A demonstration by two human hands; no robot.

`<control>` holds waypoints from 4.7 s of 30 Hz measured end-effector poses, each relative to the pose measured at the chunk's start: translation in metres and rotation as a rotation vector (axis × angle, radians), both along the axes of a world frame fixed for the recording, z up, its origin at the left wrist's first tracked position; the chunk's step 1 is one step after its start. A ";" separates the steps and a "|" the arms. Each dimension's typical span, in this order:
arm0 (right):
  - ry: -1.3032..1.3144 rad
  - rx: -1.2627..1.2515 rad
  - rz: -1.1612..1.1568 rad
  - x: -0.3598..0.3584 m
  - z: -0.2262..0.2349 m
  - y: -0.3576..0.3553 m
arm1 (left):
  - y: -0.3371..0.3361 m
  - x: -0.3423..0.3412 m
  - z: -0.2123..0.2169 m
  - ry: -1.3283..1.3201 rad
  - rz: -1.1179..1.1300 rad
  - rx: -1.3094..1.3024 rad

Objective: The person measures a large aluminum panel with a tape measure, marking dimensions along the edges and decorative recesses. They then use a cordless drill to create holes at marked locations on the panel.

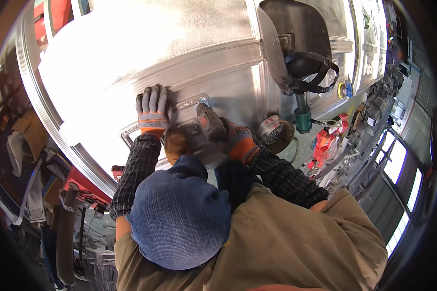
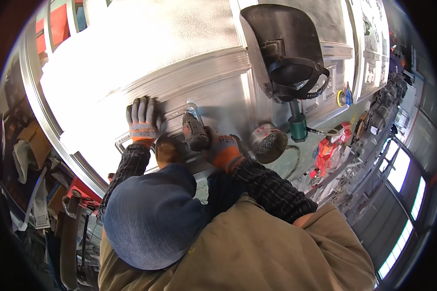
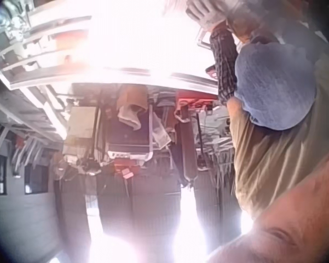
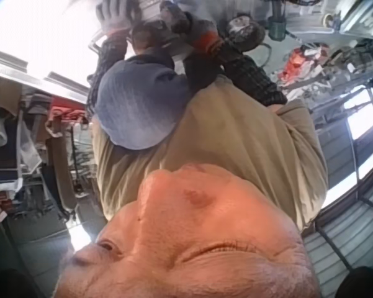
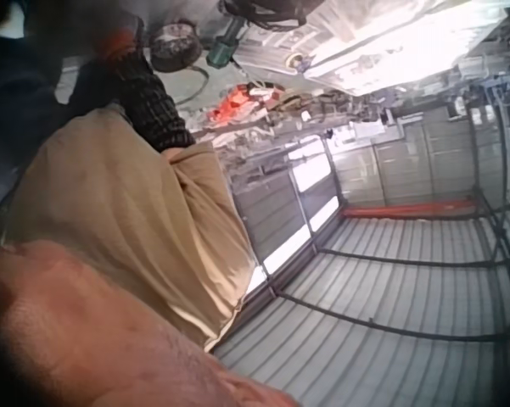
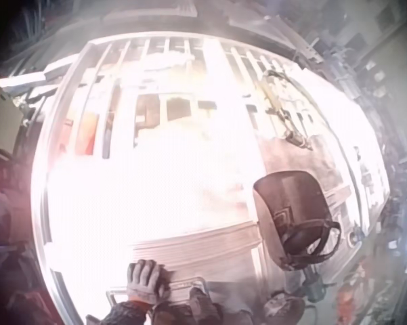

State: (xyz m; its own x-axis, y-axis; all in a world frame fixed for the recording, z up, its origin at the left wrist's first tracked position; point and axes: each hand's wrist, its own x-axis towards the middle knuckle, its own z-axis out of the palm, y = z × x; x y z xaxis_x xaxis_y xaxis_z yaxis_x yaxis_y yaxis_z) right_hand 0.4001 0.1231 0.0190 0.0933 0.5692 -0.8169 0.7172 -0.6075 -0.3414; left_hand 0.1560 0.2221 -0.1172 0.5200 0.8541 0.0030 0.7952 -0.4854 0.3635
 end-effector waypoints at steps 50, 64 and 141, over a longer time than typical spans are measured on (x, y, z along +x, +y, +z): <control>-0.115 -0.370 0.500 0.011 0.020 0.090 | 0.000 -0.001 -0.003 -0.070 0.010 -0.052; -0.125 -0.359 0.480 0.010 0.023 0.093 | 0.000 -0.003 -0.005 -0.064 -0.006 -0.038; 0.311 0.254 -0.503 0.034 -0.015 -0.071 | -0.024 0.003 0.037 0.235 0.044 -0.241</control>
State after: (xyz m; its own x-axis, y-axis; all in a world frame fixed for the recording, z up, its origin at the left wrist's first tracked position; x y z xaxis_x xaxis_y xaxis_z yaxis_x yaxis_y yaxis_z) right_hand 0.4339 0.0519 0.0039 0.1799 0.6972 -0.6939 0.2105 -0.7164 -0.6652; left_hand 0.1592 0.1977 -0.0806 0.4453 0.8372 -0.3176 0.8891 -0.3713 0.2677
